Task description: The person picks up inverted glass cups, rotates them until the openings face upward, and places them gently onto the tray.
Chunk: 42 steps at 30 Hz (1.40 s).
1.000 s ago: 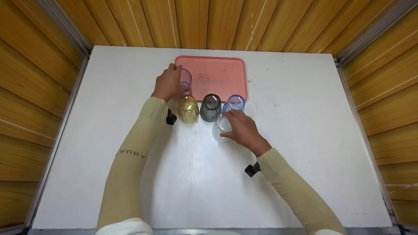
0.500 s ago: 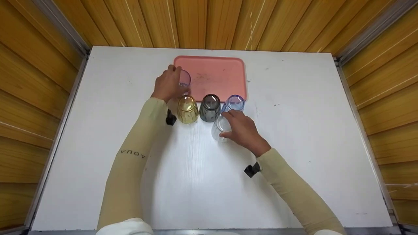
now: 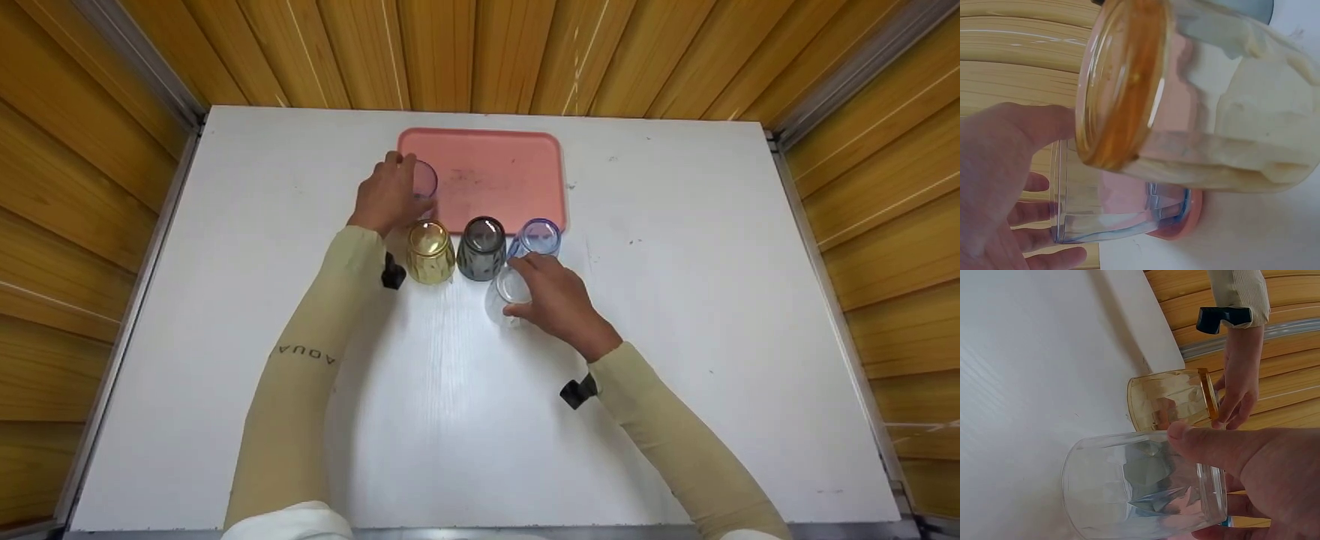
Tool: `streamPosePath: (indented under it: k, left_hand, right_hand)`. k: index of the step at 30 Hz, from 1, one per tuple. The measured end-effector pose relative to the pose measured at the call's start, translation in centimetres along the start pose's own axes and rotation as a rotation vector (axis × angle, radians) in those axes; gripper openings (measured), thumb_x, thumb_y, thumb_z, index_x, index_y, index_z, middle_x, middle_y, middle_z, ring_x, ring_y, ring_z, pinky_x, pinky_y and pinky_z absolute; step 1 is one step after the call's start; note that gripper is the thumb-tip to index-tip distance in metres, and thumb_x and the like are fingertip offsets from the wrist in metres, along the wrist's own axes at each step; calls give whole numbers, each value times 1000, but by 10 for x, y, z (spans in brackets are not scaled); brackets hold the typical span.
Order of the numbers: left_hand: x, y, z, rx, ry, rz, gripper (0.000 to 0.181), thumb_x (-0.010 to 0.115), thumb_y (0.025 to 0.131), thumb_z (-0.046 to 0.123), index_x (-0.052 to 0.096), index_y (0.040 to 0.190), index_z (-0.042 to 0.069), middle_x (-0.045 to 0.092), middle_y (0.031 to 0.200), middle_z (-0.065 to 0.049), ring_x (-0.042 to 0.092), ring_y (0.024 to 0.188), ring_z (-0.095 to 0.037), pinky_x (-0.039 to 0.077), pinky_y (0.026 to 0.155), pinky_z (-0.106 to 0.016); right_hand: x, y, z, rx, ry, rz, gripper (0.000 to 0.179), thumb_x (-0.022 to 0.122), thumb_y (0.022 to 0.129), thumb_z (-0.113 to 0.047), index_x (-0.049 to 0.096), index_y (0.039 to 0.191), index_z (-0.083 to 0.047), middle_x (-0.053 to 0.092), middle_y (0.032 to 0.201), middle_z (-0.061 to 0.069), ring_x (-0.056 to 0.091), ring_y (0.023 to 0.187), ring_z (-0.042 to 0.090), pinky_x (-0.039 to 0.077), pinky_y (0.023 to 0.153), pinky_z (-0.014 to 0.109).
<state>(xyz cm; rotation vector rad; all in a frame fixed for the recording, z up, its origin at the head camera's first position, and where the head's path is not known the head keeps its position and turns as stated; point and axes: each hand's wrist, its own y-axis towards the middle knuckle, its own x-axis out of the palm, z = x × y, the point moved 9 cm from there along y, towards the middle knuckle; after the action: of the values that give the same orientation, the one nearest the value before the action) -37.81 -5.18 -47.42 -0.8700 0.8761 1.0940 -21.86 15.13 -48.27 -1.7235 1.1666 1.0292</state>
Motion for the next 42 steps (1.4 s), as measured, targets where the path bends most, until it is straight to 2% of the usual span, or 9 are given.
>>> streamPosePath:
  k: [7,18,30,37,42]
  left_hand:
    - [-2,-5,0,15,-6,5,78,69,86,43,32,147,13,32,152,-18,42,133,-34,44,106,-51]
    - [-4,-8,-1,9,-30,-4,80,68,87,43,29,150,15,26,156,-15,35,140,-32,39,111,-51]
    - [-6,-13,-1,24,6,-6,78,64,88,49,29,149,16,25,157,-15,33,141,-33,40,110,-52]
    - [-7,-17,1,20,2,-15,75,66,88,45,30,148,17,22,158,-14,28,144,-32,36,112,-54]
    - [-9,-19,2,22,-1,-4,74,66,88,44,31,148,17,22,158,-14,27,145,-31,35,113,-53]
  right_hand:
    - [-2,0,-1,-27,-4,21,72,83,74,-37,53,136,-13,56,133,9,52,125,28,50,98,47]
    - [-3,1,0,-17,21,10,71,83,75,-36,53,136,-13,55,135,9,51,126,28,49,100,47]
    - [-4,1,0,-5,34,6,71,83,74,-35,53,135,-13,55,135,10,51,126,29,47,102,49]
    - [-8,0,-2,-42,17,39,69,84,73,-35,56,131,-11,58,132,9,55,122,28,49,98,47]
    - [-7,0,-1,-38,7,31,70,83,73,-37,56,133,-12,58,133,9,55,123,27,49,100,47]
